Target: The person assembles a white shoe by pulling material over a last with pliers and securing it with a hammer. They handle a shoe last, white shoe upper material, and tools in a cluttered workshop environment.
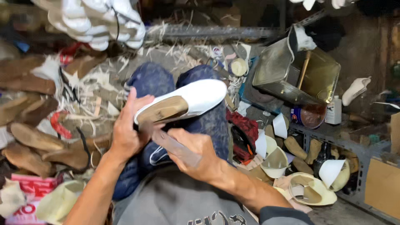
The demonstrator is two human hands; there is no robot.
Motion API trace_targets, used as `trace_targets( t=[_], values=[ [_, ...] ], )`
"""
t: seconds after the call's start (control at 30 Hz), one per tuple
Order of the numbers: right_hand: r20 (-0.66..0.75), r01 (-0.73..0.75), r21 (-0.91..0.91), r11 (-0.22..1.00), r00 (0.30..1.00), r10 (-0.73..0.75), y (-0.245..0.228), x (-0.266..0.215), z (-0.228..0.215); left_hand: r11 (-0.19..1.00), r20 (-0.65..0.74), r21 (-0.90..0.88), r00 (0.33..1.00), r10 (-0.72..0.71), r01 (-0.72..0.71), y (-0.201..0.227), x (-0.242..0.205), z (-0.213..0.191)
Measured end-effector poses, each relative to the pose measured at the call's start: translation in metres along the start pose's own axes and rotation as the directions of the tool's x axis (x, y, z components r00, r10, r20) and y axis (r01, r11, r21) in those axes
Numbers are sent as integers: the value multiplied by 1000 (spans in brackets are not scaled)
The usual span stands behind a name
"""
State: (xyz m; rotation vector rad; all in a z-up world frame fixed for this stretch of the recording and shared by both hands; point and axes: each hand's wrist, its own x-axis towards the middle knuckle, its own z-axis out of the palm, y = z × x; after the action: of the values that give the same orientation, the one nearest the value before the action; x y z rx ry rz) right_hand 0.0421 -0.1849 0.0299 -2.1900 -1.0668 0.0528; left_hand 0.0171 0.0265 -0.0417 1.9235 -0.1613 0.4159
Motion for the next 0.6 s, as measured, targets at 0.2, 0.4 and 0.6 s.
trace_targets(
  t=[0.2,0.4,0.6],
  values=[
    [158,-315,300,900,947,279,4,-41,-41,914,211,399,977,-18,-69,49,35,-19],
    [-38,-670,323,668,696,717,43,-62,-70,652,183,740,982,40,-165,61,43,23],
    [107,-477,209,854,879,465,45,20,-93,636,176,756,984,32,-156,60,34,33]
  ],
)
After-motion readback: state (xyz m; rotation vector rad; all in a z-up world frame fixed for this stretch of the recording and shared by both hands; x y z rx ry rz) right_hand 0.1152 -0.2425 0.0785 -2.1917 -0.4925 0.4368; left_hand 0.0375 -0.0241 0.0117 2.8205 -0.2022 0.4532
